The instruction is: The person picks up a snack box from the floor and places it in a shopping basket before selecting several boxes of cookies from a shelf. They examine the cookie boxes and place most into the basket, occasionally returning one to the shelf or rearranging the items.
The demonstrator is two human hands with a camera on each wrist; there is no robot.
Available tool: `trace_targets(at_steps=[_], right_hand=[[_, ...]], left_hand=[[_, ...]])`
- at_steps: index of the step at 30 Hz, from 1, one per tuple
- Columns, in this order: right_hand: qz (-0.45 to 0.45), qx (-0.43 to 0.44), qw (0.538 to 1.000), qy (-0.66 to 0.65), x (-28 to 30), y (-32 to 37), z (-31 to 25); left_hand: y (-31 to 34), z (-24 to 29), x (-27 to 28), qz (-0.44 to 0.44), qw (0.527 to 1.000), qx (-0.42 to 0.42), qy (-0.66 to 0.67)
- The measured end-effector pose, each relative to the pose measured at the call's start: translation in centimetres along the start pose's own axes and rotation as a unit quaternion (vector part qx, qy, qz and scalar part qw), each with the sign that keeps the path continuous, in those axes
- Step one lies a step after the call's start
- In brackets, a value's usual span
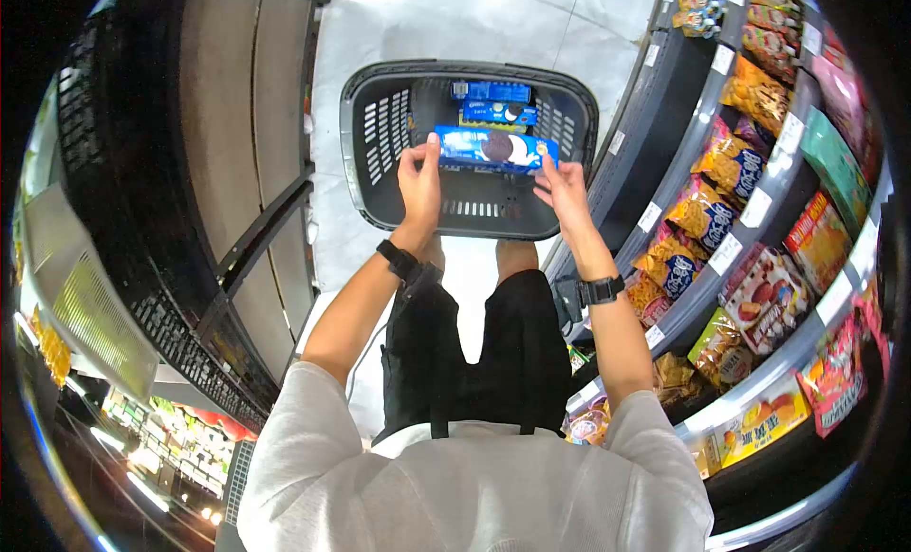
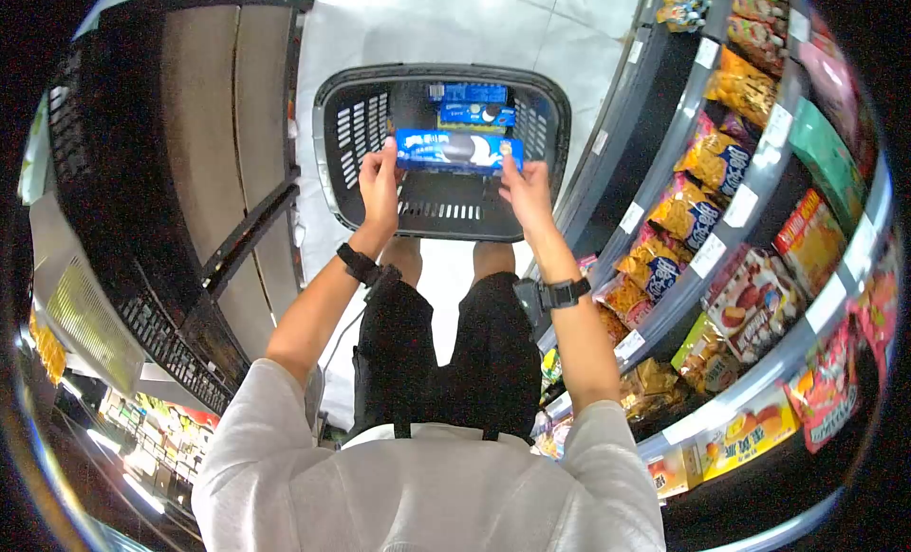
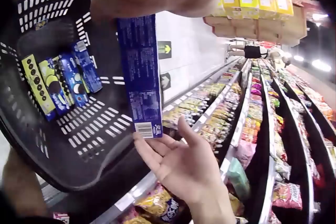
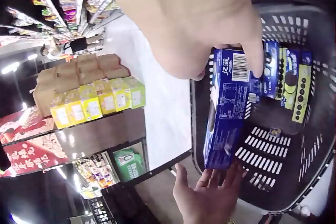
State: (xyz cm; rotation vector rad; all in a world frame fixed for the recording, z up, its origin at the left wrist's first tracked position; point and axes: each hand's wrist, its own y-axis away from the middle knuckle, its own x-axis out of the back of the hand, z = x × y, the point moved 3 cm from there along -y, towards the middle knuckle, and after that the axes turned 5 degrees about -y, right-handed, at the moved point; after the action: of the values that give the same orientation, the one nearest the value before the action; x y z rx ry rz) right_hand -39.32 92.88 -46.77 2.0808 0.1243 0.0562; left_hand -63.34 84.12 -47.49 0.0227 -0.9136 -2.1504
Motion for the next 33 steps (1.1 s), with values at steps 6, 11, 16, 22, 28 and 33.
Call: trace_targets(at_steps=[6,11,16,22,28,33], right_hand=[[0.081,0.1,0.991,0.047,6.7,7.8,-1.2],[0.124,0.112,0.981,0.101,10.8,15.0,0.1],[0.289,0.224,0.917,0.16,10.7,28.4,-2.4],[0.408,0.281,0.865,0.083,10.7,44.0,-0.9],[0.536,0.382,0.752,-0.038,10.1,55.6,4.1],[0.598,0.396,0.678,-0.16,9.2,64.4,6.2]], left_hand=[[8.2,8.3,0.1,-0.034,0.994,-0.085,-0.054],[13.1,12.2,-1.3,-0.13,0.981,-0.124,-0.068],[20.4,18.1,-1.2,-0.299,0.95,-0.084,-0.025],[28.6,21.9,-0.4,-0.458,0.885,-0.075,0.02],[37.0,24.3,1.5,-0.615,0.783,-0.087,-0.038],[46.5,27.7,2.9,-0.687,0.693,-0.203,-0.076]])
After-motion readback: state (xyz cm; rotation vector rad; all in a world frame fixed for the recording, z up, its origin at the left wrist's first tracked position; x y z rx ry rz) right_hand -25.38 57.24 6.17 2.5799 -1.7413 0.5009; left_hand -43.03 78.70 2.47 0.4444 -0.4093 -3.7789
